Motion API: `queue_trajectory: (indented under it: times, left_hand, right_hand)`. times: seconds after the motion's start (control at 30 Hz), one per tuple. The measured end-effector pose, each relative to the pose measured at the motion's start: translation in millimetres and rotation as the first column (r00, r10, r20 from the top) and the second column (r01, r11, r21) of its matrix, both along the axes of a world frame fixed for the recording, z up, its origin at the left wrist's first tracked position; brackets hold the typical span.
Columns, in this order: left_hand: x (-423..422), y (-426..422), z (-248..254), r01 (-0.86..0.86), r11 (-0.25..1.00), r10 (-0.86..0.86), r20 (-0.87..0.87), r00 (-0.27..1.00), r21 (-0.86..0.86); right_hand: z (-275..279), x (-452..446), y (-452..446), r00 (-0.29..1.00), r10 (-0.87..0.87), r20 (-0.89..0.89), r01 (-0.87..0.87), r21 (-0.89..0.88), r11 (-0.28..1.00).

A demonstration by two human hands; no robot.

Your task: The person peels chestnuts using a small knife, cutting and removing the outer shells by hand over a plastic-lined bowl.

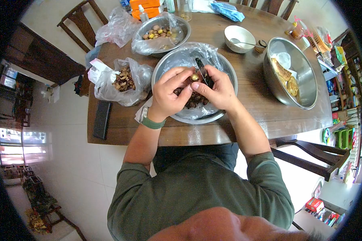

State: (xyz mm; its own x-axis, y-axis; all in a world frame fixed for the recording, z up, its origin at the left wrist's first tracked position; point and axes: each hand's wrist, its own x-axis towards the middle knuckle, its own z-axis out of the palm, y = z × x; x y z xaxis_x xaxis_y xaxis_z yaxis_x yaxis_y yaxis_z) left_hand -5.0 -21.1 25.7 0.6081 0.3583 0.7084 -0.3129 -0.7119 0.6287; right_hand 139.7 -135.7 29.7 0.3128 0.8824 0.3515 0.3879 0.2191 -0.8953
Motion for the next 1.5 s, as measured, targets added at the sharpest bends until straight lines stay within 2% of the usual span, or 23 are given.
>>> queue_trajectory:
  times: [0.07, 0.13, 0.17, 0.27, 0.47, 0.67, 0.77, 0.87, 0.97, 1.07, 1.17, 1.37, 1.5]
  left_hand:
    - [-1, 10, -4, 0.081, 0.997, -0.082, 0.018, 0.997, 0.008]
    - [-2, 8, 0, 0.113, 0.991, -0.115, -0.021, 0.993, -0.078]
    - [-3, 8, 1, 0.127, 0.985, -0.132, -0.039, 0.99, -0.121]
    - [-1, 13, -2, 0.127, 0.989, -0.13, -0.039, 0.991, -0.071]
    - [-2, 16, -5, 0.223, 0.958, -0.234, -0.04, 0.972, -0.182]
    - [-1, 17, -10, 0.225, 0.952, -0.238, -0.039, 0.97, -0.205]
    - [-2, 12, -8, 0.214, 0.93, -0.233, -0.031, 0.972, -0.3]
    - [-1, 13, -5, 0.215, 0.935, -0.232, -0.025, 0.973, -0.282]
    - [0, 14, -2, 0.104, 0.992, -0.105, -0.011, 0.994, -0.073]
    - [1, 10, -2, 0.092, 0.984, -0.092, 0.013, 0.996, -0.155]
    - [-3, 9, -2, 0.052, 0.987, -0.064, -0.073, 0.995, -0.154]
    - [0, 7, -2, 0.021, 0.996, -0.019, 0.033, 0.999, -0.082]
    - [1, 7, -8, 0.049, 0.99, -0.044, 0.04, 0.998, -0.135]
  right_hand:
    - [-2, 1, 1, 1.0, -0.001, -0.012, 0.001, 0.028, 1.0]
    - [-4, 1, 1, 1.0, 0.006, -0.01, -0.005, 0.054, 0.999]
    - [-4, 2, 1, 1.0, 0.008, 0.025, -0.01, 0.056, 0.998]
    - [-4, 3, 1, 0.994, 0.009, 0.11, -0.015, 0.054, 0.998]
    - [-1, 3, 2, 0.977, -0.018, 0.212, 0.014, 0.025, 1.0]
    - [-6, 3, 4, 0.944, -0.066, 0.324, 0.058, 0.034, 0.998]
    - [-6, 2, 4, 0.944, -0.067, 0.323, 0.06, 0.031, 0.998]
    - [-6, 1, 4, 0.93, -0.079, 0.359, 0.079, 0.017, 0.997]
    - [-2, -2, 3, 0.914, -0.104, 0.392, 0.112, 0.001, 0.994]
    - [0, -4, 3, 0.907, -0.096, 0.41, 0.113, -0.017, 0.993]
    - [1, -6, 2, 0.9, -0.099, 0.424, 0.123, -0.03, 0.992]
    - [-5, -2, 4, 0.911, -0.151, 0.383, 0.145, 0.045, 0.988]
    - [0, -2, 1, 0.887, -0.161, 0.434, 0.163, 0.033, 0.986]
